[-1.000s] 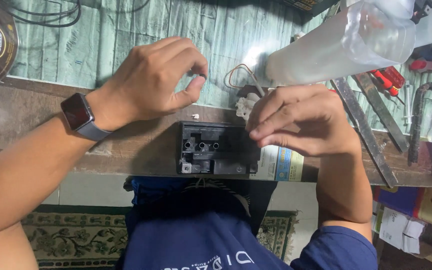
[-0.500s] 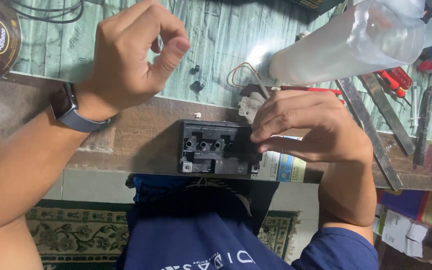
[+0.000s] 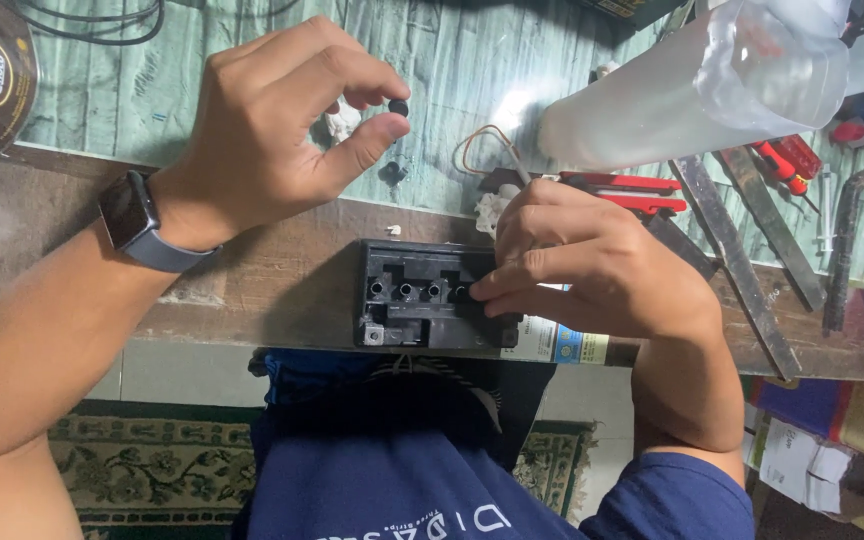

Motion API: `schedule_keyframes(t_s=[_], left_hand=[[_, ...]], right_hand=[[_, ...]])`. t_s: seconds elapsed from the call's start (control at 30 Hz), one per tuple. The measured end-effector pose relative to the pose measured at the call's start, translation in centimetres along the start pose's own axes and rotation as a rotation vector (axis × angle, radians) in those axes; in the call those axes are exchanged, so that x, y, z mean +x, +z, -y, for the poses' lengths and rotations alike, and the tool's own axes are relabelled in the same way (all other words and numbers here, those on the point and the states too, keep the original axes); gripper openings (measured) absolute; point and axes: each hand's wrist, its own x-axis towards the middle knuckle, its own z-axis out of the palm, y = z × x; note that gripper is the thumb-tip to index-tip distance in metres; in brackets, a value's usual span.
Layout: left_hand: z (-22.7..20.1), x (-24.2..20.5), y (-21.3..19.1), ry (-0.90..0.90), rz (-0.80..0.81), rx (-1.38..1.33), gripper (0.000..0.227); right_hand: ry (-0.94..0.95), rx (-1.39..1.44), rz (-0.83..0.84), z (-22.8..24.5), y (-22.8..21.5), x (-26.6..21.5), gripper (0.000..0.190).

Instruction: Refilling a lead-acid battery with liquid using a syringe, wiping the surface, and replacing the cell caps.

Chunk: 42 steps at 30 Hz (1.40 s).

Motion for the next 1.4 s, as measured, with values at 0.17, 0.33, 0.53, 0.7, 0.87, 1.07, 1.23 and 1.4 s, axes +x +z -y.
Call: schedule_keyframes(t_s=[0.17, 0.33, 0.53, 0.7, 0.87, 1.07, 1.23, 1.4], left_hand=[[0.0, 0.1, -0.1, 0.020, -0.008, 0.020, 0.027], [-0.1, 0.0, -0.1, 0.021, 0.001, 0.039, 0.028], [0.0, 0.0, 0.0, 0.028, 0.008, 0.037, 0.028], [0.1, 0.0, 0.0, 0.052, 0.006, 0.041, 0.029], [0.0, -0.1, -0.1, 0.049, 0.017, 0.034, 0.027], [-0.1, 0.0, -0.3, 0.073, 0.023, 0.041, 0.027], [-0.2, -0.1, -0.4, 0.063, 0.027, 0.037, 0.029], [-0.1, -0.2, -0.4, 0.071, 0.023, 0.048, 0.028]], right_hand=[[0.026, 0.051, -0.018, 0.0, -0.1, 0.0, 0.011], [0.011, 0.050, -0.014, 0.2, -0.3, 0.1, 0.009], [0.007, 0.032, 0.002, -0.3, 0.0, -0.3, 0.009], [0.013, 0.087, 0.044, -0.4, -0.3, -0.4, 0.015], [0.073, 0.201, 0.021, -0.6, -0.7, -0.1, 0.012], [0.247, 0.290, -0.076, -0.7, -0.3, -0.2, 0.012], [0.330, 0.330, -0.080, -0.9, -0.2, -0.2, 0.016], [0.307, 0.329, -0.016, -1.4, 0.2, 0.1, 0.020]])
